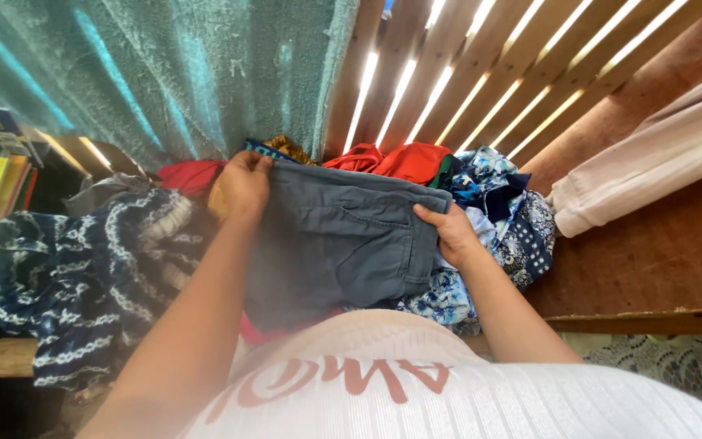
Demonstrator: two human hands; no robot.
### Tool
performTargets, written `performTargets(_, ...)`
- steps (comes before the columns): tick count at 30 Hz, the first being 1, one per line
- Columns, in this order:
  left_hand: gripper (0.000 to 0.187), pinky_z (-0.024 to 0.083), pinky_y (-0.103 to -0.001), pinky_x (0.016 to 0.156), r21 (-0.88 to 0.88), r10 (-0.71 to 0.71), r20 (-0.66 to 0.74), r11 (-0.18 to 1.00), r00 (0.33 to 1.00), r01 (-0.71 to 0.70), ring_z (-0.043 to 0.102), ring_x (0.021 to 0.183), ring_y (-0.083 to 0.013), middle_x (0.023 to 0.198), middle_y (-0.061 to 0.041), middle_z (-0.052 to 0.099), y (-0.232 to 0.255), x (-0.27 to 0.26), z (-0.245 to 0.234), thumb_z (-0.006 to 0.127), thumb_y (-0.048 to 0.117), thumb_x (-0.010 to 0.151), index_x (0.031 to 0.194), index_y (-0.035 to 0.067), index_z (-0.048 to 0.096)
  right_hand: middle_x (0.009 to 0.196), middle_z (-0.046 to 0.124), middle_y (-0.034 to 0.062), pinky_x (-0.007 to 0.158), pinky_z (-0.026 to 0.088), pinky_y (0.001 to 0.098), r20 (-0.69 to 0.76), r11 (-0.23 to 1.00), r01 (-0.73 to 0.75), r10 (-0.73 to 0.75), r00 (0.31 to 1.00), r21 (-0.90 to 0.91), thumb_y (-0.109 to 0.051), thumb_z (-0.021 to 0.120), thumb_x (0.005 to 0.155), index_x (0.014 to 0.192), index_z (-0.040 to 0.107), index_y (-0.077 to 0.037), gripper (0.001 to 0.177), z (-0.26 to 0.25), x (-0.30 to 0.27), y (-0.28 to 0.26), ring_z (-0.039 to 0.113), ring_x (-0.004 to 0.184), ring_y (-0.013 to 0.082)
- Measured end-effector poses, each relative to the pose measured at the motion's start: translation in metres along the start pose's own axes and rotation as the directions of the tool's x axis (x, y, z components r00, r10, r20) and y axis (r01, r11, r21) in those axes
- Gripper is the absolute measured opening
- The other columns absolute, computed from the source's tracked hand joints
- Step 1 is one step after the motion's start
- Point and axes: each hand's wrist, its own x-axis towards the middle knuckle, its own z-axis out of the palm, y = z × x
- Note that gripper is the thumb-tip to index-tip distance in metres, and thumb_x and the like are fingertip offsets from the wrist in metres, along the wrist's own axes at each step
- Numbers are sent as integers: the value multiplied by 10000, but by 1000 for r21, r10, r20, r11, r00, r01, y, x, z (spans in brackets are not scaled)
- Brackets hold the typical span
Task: Folding various items of clothing including shorts and skirts and stacking them.
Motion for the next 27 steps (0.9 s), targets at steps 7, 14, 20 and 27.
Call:
performTargets(7,256,520,-316,784,-283,5,89,959,996,20,639,835,-141,904,-26,684,7,7,-8,774,179,911,1053,20,633,1095,748,93,834,602,375,-125,999,-52,50,991,-16,-56,751,867,1175,649,-33,325,9,18,3,730,937,212)
performTargets(14,372,554,-307,809,-189,143,348,979,926,-79,615,873,-129,955,-34,637,27,25,-4,819,-79,738,1028,51,625,1116,742,97,840,605,379,-163,998,-52,44,986,-43,-106,756,881,1190,633,-50,337,14,21,0,731,959,219)
performTargets(20,185,515,-431,902,205,484,146,838,863,-505,635,1014,-328,1071,-154,634,93,-39,23,644,-24,909,1078,49,667,1122,733,96,818,601,381,-252,998,-43,29,967,-53,-148,752,894,1204,634,-64,343,10,30,11,722,957,221)
performTargets(27,590,163,-654,1170,307,353,714,619,605,-723,220,1522,-287,1608,4,365,10,-82,53,622,371,949,1490,196,465,1080,738,79,789,597,375,-263,997,14,-32,964,-71,-173,750,904,1183,650,-62,317,3,37,27,710,922,205)
